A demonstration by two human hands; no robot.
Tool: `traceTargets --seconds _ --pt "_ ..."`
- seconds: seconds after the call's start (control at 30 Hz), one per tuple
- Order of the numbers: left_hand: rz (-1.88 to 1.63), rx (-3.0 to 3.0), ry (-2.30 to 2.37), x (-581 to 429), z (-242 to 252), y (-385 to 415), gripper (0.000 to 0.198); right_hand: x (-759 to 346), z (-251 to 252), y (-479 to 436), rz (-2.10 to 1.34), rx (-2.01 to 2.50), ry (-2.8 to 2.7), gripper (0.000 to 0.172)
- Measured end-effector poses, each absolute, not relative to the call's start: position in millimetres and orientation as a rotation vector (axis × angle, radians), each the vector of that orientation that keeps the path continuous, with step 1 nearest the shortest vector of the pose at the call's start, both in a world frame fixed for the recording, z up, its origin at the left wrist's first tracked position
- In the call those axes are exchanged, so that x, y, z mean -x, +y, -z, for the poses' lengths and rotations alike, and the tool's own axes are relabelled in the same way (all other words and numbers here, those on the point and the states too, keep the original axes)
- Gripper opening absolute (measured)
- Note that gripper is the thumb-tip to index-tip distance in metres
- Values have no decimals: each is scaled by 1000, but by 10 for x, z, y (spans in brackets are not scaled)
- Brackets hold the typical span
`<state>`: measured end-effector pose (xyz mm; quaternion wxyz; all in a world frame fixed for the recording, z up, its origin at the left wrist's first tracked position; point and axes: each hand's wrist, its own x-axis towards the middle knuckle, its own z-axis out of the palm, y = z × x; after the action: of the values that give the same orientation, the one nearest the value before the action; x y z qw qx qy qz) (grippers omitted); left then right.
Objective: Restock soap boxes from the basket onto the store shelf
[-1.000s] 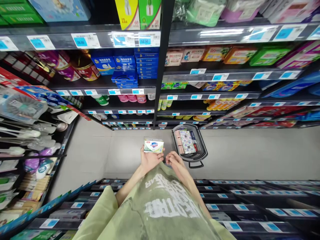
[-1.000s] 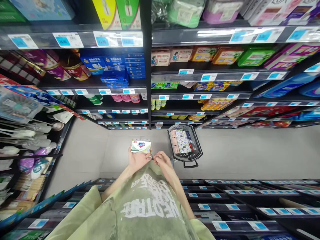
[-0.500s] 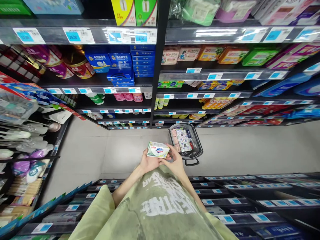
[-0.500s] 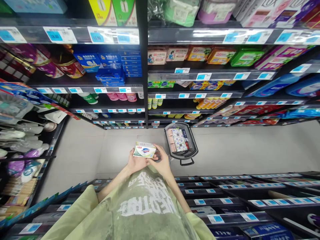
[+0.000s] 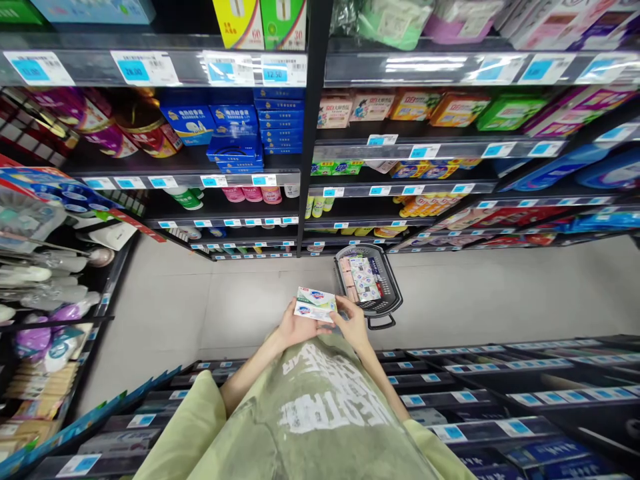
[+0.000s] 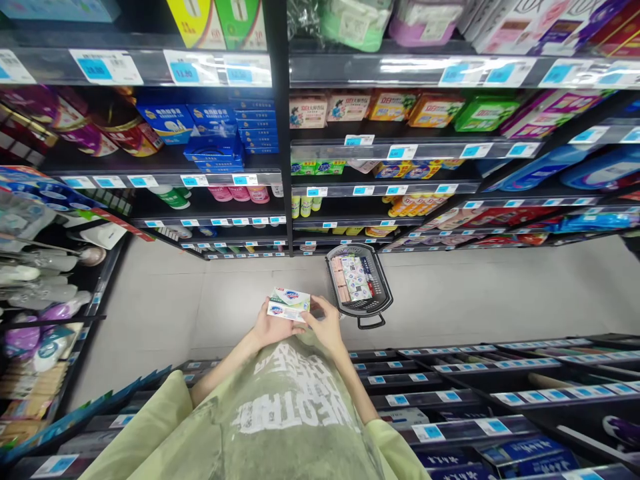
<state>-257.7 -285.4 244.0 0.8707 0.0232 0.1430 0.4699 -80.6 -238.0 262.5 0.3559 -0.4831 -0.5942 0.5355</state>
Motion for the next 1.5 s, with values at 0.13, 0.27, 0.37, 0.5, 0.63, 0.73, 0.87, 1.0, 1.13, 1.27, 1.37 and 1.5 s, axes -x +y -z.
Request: traceTargets --seconds 0.13,0.27,0.37,0.5,0.63,0.73,0.87,1.0,1.13,1.27,1.37,1.5 --pt "-942 -58 274 2570 -2462 -2828 89 811 -2586 -2375 -1438 1289 -1457 34" --pt "-930 -68 259 2578 -2456 -2819 90 814 -2589 -2372 -1451 1316 -1462 35" --pt "-932 -60 254 2588 -2428 -2826 90 818 -2594 -2371 -1460 1332 -1454 35" --pt "-933 -45 245 2590 -2408 -2834 91 818 -2594 -2368 -1456 1335 -1455 33" --pt "-933 -52 249 2584 -2415 -2833 91 815 -2568 -2390 -1472 1331 -1451 35" --pt "-951 -62 277 2585 -2420 -2826 89 817 -2530 -2435 -1473 1290 -1391 41" --pt "-997 -48 336 2586 -2412 -2816 83 820 -2511 -2476 -1438 1186 -1351 60" --pt "-1084 37 416 2571 -2409 -2807 77 828 -2574 -2482 -1383 1090 -1441 64" --pt "-1146 79 453 2560 -2446 -2798 72 850 -2617 -2525 -1306 1033 -1510 49" --pt "-1157 85 439 2565 -2494 -2801 68 862 -2570 -2588 -1248 1056 -1548 49" --pt "-1163 86 437 2570 -2516 -2807 67 861 -2527 -2614 -1240 1085 -1535 50" --pt "-1164 84 421 2573 -2524 -2809 69 856 -2518 -2620 -1238 1079 -1562 49"
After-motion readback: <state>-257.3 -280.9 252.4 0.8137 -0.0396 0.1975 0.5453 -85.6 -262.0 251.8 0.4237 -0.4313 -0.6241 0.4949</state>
